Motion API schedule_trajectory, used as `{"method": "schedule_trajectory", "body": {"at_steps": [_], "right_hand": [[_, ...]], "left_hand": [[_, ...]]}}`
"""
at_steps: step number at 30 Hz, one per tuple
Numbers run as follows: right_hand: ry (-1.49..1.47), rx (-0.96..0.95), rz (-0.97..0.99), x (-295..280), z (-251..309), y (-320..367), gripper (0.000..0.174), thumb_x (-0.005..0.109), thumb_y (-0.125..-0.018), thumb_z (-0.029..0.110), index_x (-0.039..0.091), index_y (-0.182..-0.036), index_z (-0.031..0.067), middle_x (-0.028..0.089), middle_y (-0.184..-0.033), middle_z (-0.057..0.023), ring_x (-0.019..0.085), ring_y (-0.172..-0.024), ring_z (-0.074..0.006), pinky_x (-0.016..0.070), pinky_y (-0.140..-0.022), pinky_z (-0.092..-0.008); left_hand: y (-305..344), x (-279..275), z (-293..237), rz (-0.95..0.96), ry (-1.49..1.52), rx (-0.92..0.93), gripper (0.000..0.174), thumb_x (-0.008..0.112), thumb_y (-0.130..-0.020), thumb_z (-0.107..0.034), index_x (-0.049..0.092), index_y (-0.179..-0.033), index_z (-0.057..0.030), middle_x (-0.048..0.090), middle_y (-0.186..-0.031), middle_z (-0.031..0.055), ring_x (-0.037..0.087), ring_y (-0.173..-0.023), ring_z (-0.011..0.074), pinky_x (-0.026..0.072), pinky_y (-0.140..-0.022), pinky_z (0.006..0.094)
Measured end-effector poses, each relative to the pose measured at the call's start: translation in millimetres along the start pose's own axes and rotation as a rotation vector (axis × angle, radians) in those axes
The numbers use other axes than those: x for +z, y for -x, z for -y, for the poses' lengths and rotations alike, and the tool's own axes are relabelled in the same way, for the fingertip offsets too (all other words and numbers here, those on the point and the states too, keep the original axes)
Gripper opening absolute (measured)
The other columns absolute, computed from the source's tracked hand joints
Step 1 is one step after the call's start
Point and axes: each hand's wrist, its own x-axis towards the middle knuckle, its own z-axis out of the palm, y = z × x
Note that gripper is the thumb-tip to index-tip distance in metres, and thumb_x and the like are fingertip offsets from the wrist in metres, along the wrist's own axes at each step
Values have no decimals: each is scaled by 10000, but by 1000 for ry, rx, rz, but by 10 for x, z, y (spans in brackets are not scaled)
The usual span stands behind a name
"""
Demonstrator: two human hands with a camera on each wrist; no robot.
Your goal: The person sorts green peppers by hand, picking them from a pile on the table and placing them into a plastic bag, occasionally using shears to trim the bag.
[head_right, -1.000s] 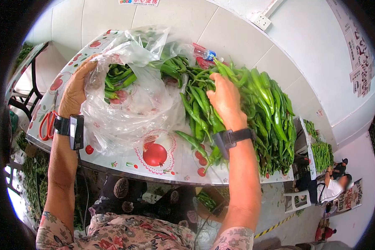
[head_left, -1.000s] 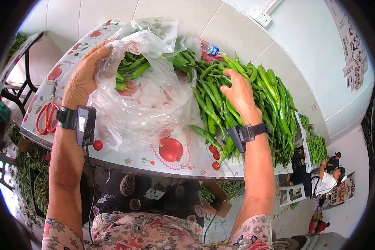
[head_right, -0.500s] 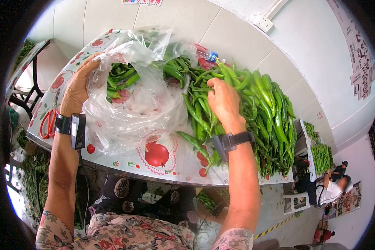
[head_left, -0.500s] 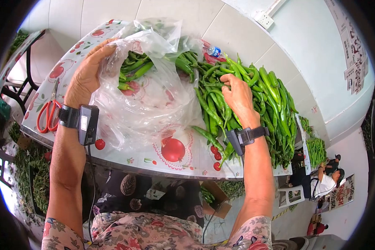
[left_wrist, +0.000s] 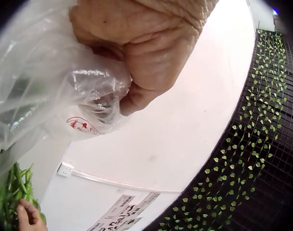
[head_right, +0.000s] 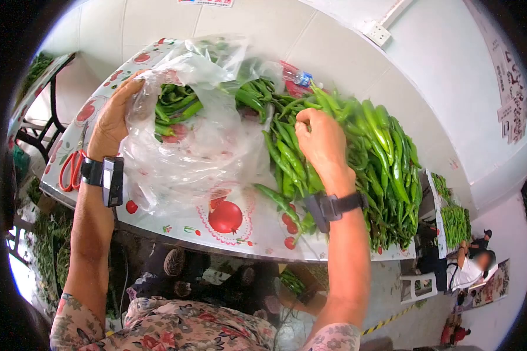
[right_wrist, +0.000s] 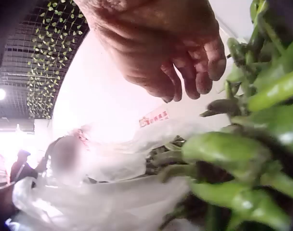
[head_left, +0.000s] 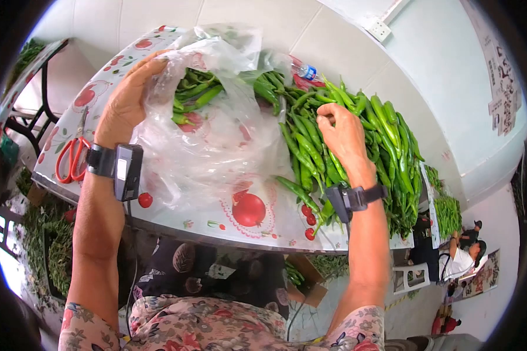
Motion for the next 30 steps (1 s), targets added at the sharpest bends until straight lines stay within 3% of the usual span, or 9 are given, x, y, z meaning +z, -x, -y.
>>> {"method": "schedule_trajectory", "body": {"at_steps": [6, 8, 11, 12, 16, 20, 23, 27, 30], "right_hand": [[-553, -76, 278, 62, 672, 22, 205, 566, -821, 111, 634, -990, 15, 675, -886, -114, 631, -796, -166, 492, -740, -297], [-506, -177, 373, 145, 909, 16, 216, 555, -820, 104, 628, -998, 7, 667, -888, -149, 641, -799, -211, 493, -742, -314], [-538, -303, 503, 466, 1084, -40, 233, 537, -827, 96, 614, -1020, -11, 656, -873, -128, 624, -788, -204, 479, -727, -318], [-552, -342, 548, 559, 1151, -60, 239, 530, -831, 93, 608, -1029, -19, 653, -863, -110, 613, -782, -191, 471, -720, -316], [-472, -415, 385, 825, 1405, -144, 301, 635, -783, 143, 594, -1053, 17, 634, -947, -193, 599, -904, -371, 464, -791, -422], [-416, -576, 221, 1229, 1580, -325, 454, 667, -753, 138, 516, -1171, 47, 549, -1131, -169, 511, -1076, -353, 436, -884, -407], [-187, -626, 461, 1351, 1759, -375, 363, 652, -751, 104, 551, -1094, 47, 562, -1099, -145, 512, -1068, -343, 447, -865, -409], [-118, -533, 408, 1366, 1720, -307, 270, 598, -746, 23, 588, -1007, 87, 587, -1047, -104, 576, -943, -349, 479, -801, -412], [-190, -556, 351, 1369, 1633, -348, 251, 587, -748, 5, 566, -995, 36, 593, -971, -160, 585, -904, -333, 475, -783, -385]], "left_hand": [[43, 38, -41, -6, -23, 49, 350, 545, -887, -166, 544, -1203, -15, 616, -1108, 81, 594, -992, 163, 485, -864, 286], [30, 24, -40, -33, 7, 52, 331, 541, -893, -173, 557, -1182, -13, 621, -1102, 86, 598, -985, 166, 485, -867, 288], [83, -56, -81, 258, 231, 114, 318, 534, -899, -185, 569, -1161, -9, 622, -1107, 88, 596, -990, 168, 481, -879, 291], [93, -72, -83, 120, 332, 23, 294, 518, -908, -187, 586, -1132, -10, 626, -1105, 89, 595, -994, 168, 479, -890, 300], [96, -237, -22, -75, 362, 181, 269, 541, -891, -171, 601, -1104, -17, 642, -1058, 90, 611, -960, 176, 496, -870, 316], [182, -90, -113, 122, 428, 118, 274, 580, -865, -141, 596, -1109, -16, 648, -1023, 77, 619, -926, 174, 511, -839, 310], [179, -133, -118, 118, 451, 127, 276, 582, -866, -140, 595, -1111, -15, 648, -1030, 78, 617, -935, 172, 504, -855, 308], [170, -122, -150, 110, 376, 175, 281, 570, -872, -150, 592, -1116, -12, 643, -1054, 79, 612, -954, 167, 487, -884, 305], [168, -119, -157, 105, 393, 133, 279, 556, -880, -158, 593, -1114, -12, 640, -1062, 80, 611, -958, 166, 487, -883, 303]]}}
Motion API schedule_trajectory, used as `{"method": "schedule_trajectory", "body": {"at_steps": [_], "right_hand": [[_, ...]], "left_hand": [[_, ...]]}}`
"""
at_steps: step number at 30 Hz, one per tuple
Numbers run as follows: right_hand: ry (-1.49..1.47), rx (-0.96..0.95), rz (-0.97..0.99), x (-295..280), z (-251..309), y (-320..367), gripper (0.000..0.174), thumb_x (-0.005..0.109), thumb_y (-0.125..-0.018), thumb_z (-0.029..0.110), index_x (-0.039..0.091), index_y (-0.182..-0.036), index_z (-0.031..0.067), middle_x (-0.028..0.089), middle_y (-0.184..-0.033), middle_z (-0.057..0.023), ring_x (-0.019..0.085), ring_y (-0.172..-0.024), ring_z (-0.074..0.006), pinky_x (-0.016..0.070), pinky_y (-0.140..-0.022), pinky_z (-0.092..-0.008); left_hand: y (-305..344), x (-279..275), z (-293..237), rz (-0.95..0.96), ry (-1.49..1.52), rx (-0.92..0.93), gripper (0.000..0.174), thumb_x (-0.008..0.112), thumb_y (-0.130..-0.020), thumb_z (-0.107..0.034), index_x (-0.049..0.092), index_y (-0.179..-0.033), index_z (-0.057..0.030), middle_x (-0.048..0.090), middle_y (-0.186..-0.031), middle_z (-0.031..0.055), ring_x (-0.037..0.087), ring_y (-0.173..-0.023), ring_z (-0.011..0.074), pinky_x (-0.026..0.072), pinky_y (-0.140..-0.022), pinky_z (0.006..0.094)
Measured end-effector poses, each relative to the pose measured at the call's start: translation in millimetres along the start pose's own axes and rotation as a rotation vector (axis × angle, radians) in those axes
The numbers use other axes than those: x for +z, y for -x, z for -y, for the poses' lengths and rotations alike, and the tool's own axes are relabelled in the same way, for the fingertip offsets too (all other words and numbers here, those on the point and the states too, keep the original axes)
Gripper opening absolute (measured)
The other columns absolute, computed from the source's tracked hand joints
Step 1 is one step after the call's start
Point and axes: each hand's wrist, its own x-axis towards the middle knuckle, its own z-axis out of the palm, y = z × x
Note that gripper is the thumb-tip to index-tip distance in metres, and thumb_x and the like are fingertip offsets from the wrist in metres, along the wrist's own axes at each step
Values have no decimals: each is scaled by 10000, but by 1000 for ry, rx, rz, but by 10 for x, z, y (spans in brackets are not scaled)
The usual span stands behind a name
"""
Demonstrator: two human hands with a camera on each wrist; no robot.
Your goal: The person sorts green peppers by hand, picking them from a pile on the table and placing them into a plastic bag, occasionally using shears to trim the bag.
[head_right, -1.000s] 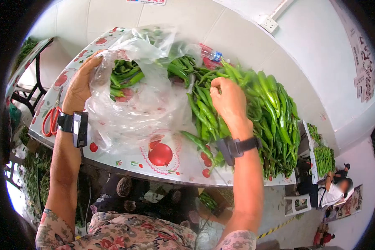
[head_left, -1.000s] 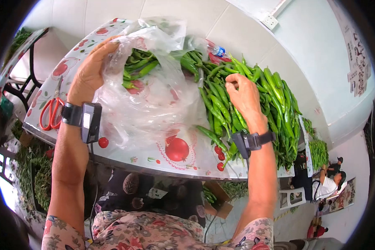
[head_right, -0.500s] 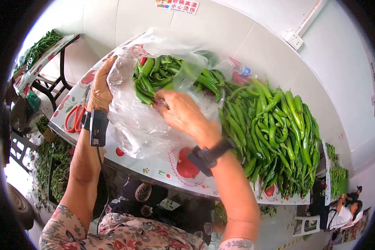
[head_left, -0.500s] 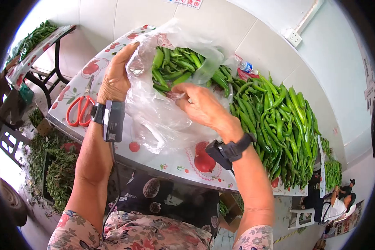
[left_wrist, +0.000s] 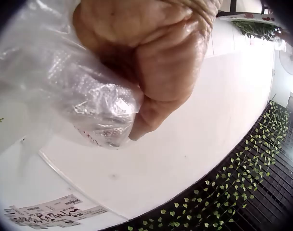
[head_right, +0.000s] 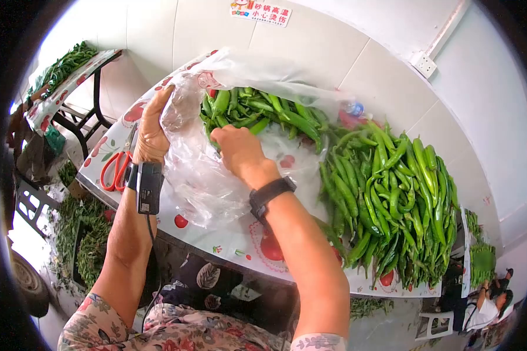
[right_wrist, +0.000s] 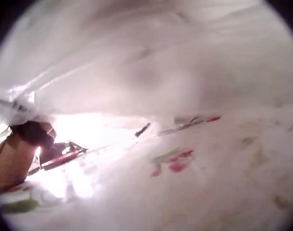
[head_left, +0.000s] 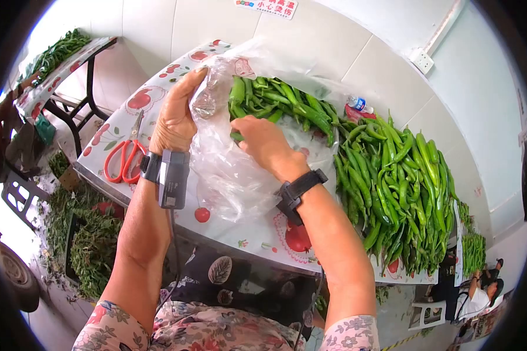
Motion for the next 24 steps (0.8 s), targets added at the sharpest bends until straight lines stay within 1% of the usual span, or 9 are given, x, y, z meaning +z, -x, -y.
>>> {"method": "schedule_trajectory", "body": {"at_steps": [3, 6, 9, 12, 15, 18, 21, 22, 24], "right_hand": [[-138, 120, -109, -38, -121, 13, 227, 578, -746, 8, 572, -972, 32, 595, -977, -152, 588, -878, -326, 469, -769, -380], [-178, 133, -280, -37, -138, 37, 126, 572, -764, 49, 581, -887, 74, 590, -971, -130, 582, -882, -344, 472, -749, -427], [-162, 218, -254, -150, -103, 81, 127, 597, -762, 74, 563, -884, 60, 587, -983, -132, 586, -881, -344, 474, -750, -422], [21, 379, 3, -332, -114, 45, 222, 618, -761, 98, 561, -972, 64, 586, -1004, -129, 583, -933, -331, 475, -784, -423], [33, 119, -264, -269, -160, -23, 368, 644, -750, 120, 535, -1098, 68, 551, -1115, -161, 565, -1000, -335, 473, -835, -420], [-37, 26, -208, -137, -104, -226, 440, 589, -775, 85, 498, -1206, 88, 468, -1244, -206, 537, -1045, -374, 460, -884, -422], [71, 104, -75, 16, -122, -342, 498, 507, -787, 14, 448, -1270, 116, 390, -1312, -246, 545, -1013, -408, 469, -872, -433], [42, 90, -88, 64, -153, -351, 559, 443, -778, -37, 426, -1305, 150, 400, -1303, -253, 558, -984, -420, 482, -842, -448], [17, 64, -185, 135, -238, -372, 532, 514, -722, -25, 459, -1240, 81, 427, -1277, -249, 555, -995, -409, 469, -852, -441]], "left_hand": [[-20, -34, -14, -34, -19, 0, 277, 546, -885, -164, 595, -1111, -11, 640, -1065, 79, 611, -958, 167, 487, -882, 301], [-8, 30, 24, -114, -57, 46, 274, 550, -884, -166, 596, -1106, -11, 642, -1059, 79, 614, -953, 170, 491, -876, 303], [-38, -33, 22, -109, -50, 29, 278, 549, -885, -166, 594, -1109, -9, 641, -1063, 80, 613, -957, 173, 495, -873, 309], [-24, -7, 2, 47, 8, -19, 284, 548, -885, -166, 591, -1115, -5, 640, -1065, 81, 613, -961, 176, 498, -870, 316], [7, 99, 53, -126, -43, 22, 308, 545, -886, -168, 575, -1144, 0, 632, -1084, 83, 603, -984, 174, 486, -889, 313], [-9, 40, 58, -156, -57, 32, 343, 550, -883, -165, 549, -1183, 2, 617, -1117, 89, 592, -1007, 172, 469, -911, 306], [70, 141, 77, -91, -183, 124, 372, 549, -883, -162, 524, -1217, 0, 600, -1149, 89, 580, -1031, 170, 454, -924, 298], [56, 110, 71, -37, -138, 99, 375, 549, -883, -164, 522, -1220, 0, 598, -1152, 87, 579, -1034, 170, 453, -924, 299], [27, 24, 56, 68, -47, 51, 381, 548, -883, -169, 518, -1224, -2, 595, -1157, 84, 576, -1039, 170, 452, -925, 302]]}}
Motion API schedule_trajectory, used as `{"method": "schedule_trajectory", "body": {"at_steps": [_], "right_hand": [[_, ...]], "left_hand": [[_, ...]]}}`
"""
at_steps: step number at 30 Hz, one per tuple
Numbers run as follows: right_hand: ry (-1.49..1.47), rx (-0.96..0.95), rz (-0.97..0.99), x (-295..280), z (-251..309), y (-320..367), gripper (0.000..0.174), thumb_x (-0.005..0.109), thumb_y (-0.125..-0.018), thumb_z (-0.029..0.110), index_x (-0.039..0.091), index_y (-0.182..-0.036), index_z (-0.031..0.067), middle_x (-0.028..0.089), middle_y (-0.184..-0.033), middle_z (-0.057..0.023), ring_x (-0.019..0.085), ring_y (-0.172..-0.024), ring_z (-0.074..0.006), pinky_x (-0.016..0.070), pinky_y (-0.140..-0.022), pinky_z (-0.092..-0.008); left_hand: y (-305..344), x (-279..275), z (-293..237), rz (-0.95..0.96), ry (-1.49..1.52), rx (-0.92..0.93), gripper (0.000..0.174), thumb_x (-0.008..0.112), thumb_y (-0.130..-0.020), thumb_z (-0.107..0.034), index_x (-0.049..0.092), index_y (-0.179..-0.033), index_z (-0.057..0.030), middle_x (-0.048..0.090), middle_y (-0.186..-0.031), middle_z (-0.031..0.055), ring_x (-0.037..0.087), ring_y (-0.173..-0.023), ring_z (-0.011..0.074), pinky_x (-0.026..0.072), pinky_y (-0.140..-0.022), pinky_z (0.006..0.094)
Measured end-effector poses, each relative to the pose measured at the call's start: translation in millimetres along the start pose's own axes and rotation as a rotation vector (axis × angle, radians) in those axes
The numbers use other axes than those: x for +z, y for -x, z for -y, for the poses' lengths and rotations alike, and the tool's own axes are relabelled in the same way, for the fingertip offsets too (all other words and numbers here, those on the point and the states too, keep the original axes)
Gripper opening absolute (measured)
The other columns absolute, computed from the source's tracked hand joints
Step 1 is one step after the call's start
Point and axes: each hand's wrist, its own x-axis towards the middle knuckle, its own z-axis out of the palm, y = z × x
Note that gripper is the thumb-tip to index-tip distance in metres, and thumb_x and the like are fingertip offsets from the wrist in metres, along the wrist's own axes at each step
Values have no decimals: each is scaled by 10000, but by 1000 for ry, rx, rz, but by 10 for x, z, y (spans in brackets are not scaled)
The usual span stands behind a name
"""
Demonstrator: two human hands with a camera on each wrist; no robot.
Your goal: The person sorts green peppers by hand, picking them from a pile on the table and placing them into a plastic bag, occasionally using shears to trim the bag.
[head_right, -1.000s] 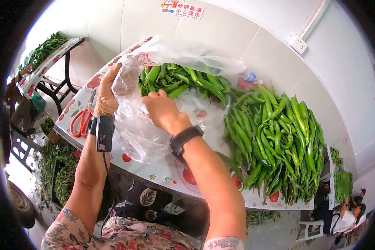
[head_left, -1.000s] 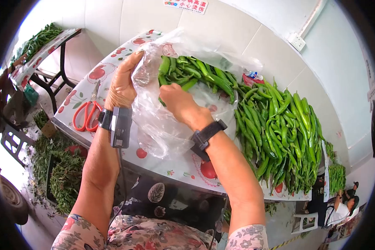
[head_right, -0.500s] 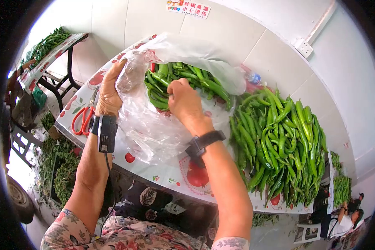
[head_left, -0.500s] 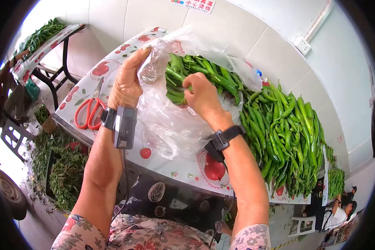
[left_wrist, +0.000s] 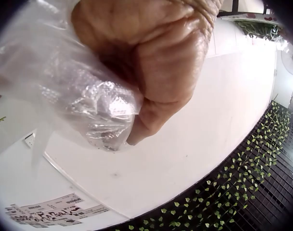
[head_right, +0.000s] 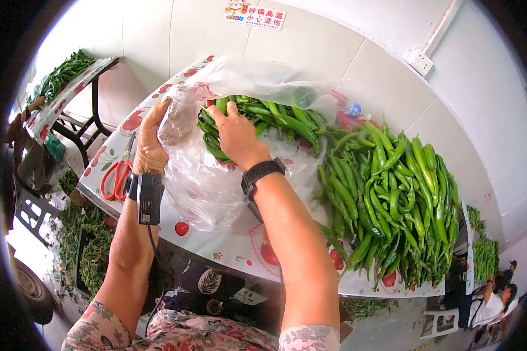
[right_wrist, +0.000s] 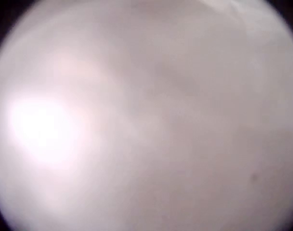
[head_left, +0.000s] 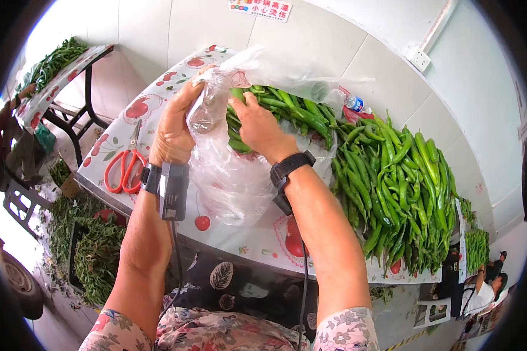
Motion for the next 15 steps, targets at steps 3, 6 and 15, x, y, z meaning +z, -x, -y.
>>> {"method": "schedule_trajectory", "body": {"at_steps": [3, 6, 15], "right_hand": [[-131, 14, -51, 0, -96, -52, 486, 531, -679, -27, 492, -1158, 52, 498, -1196, -231, 558, -975, -396, 461, -827, -432], [-235, 45, -84, -95, -129, -59, 429, 509, -665, -27, 507, -1087, 51, 566, -1087, -209, 559, -949, -384, 454, -789, -420], [-320, 269, 94, -774, 8, 345, 435, 539, -672, 2, 527, -1102, 70, 601, -936, -206, 566, -894, -372, 436, -786, -403]], "left_hand": [[-22, -46, -1, -3, -23, -20, 385, 546, -884, -182, 520, -1225, -6, 598, -1153, 79, 572, -1048, 167, 448, -933, 304], [-15, 12, -10, -115, -81, -15, 382, 546, -884, -191, 525, -1219, -9, 602, -1145, 79, 574, -1045, 168, 446, -937, 309], [32, 172, -3, -193, -94, -26, 366, 535, -885, -221, 550, -1188, -17, 613, -1131, 73, 578, -1034, 161, 448, -932, 300]]}}
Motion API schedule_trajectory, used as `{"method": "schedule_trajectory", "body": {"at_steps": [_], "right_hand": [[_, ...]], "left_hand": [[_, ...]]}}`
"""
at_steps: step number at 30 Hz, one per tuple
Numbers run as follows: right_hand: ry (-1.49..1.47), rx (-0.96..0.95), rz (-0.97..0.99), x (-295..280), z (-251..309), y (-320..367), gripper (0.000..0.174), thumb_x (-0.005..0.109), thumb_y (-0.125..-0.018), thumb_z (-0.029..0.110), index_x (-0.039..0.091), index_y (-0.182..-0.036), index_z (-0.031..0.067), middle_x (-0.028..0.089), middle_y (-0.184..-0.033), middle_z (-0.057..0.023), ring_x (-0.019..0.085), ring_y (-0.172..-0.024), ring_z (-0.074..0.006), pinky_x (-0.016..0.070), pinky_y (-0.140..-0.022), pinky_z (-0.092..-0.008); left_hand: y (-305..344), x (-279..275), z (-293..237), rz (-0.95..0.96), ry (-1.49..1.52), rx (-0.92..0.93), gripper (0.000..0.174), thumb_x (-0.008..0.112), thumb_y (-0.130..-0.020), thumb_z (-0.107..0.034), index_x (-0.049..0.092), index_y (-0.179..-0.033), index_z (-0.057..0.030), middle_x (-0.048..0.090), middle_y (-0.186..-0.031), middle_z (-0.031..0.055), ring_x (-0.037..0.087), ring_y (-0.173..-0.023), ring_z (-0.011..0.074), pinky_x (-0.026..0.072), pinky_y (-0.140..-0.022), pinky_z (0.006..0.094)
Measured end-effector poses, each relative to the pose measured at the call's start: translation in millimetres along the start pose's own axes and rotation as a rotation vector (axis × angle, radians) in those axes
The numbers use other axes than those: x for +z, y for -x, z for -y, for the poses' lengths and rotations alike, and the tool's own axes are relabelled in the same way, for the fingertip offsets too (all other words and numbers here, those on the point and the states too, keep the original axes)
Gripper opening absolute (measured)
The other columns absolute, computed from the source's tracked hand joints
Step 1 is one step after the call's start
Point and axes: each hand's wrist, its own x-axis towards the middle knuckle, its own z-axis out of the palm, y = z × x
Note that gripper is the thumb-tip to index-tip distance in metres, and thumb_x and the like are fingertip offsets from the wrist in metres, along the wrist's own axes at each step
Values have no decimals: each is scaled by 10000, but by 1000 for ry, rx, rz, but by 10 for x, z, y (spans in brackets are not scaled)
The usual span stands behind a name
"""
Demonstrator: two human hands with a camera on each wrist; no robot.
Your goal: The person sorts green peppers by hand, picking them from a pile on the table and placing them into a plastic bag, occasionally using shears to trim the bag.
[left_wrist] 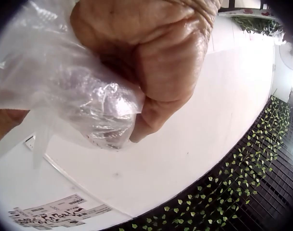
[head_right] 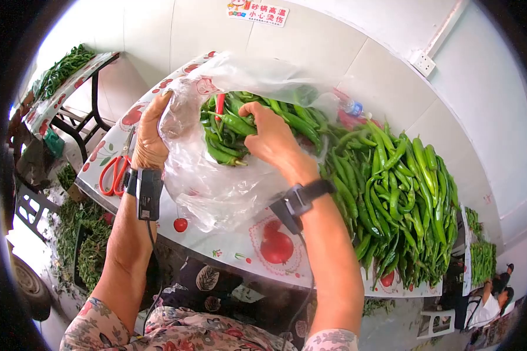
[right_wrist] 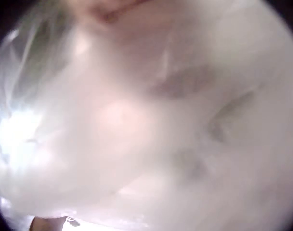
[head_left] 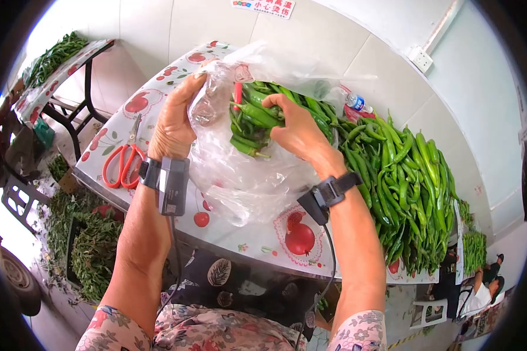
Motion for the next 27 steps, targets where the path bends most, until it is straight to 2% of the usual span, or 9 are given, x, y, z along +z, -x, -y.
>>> {"method": "schedule_trajectory", "body": {"at_steps": [3, 6, 7, 11, 14, 20, 23, 26, 27], "right_hand": [[62, -19, -56, -126, -24, 175, 471, 518, -670, -4, 510, -1138, 42, 600, -973, -158, 594, -865, -252, 457, -772, -325], [-186, 254, -38, -297, 22, 367, 497, 526, -674, -19, 497, -1168, 23, 598, -1018, -154, 612, -792, -208, 487, -681, -310], [-248, 210, -92, -307, -87, 411, 517, 535, -700, -28, 469, -1212, -6, 550, -1147, -170, 614, -740, -179, 491, -599, -286], [-381, 240, -219, -372, -410, 559, 598, 548, -773, -11, 345, -1336, -14, 383, -1346, -206, 614, -768, -197, 494, -613, -291], [-490, 295, -270, -405, -491, 650, 606, 558, -795, 0, 321, -1352, -7, 354, -1358, -226, 610, -777, -199, 498, -634, -297], [-533, 275, -376, -496, -503, 820, 557, 620, -788, 52, 411, -1299, -21, 538, -1151, -237, 597, -744, -139, 508, -637, -276], [-409, 340, -234, -522, -590, 930, 532, 631, -775, 78, 452, -1265, -21, 579, -1115, -226, 630, -799, -208, 511, -705, -319], [30, 160, -113, -496, -596, 1017, 542, 650, -745, 104, 471, -1238, -33, 605, -1105, -205, 631, -903, -295, 483, -810, -369], [104, 94, -104, -454, -539, 1063, 537, 636, -724, 106, 479, -1223, -15, 617, -1075, -214, 589, -1001, -379, 437, -885, -416]], "left_hand": [[-57, -67, -26, 68, 45, -27, 266, 587, -856, -175, 621, -1072, -24, 656, -1051, 84, 626, -961, 182, 499, -887, 324], [-61, -57, 8, 6, -35, -5, 378, 546, -875, -220, 546, -1192, -14, 615, -1123, 73, 582, -1028, 161, 454, -923, 295], [-70, -61, 13, 15, -23, -10, 378, 546, -875, -217, 545, -1194, -13, 616, -1122, 73, 583, -1027, 163, 454, -923, 295], [-65, -39, 15, 17, -15, -18, 377, 547, -875, -200, 539, -1201, -11, 617, -1120, 74, 586, -1022, 167, 455, -924, 297], [-70, -40, 38, -14, -4, -26, 371, 549, -875, -189, 540, -1201, -11, 617, -1122, 76, 586, -1022, 170, 455, -925, 300], [-62, -63, 40, 51, 55, -61, 371, 551, -877, -193, 545, -1198, -8, 614, -1131, 79, 585, -1026, 171, 450, -928, 302], [-85, -68, 54, 46, 28, -52, 385, 547, -880, -211, 539, -1206, -5, 613, -1132, 79, 583, -1028, 168, 448, -927, 300], [-67, -40, 79, 31, -31, -38, 408, 543, -881, -232, 526, -1221, -5, 608, -1140, 79, 579, -1033, 162, 445, -927, 296], [-77, -44, 80, 40, -32, -49, 409, 543, -881, -232, 525, -1222, -6, 607, -1143, 79, 579, -1035, 161, 445, -928, 296]]}}
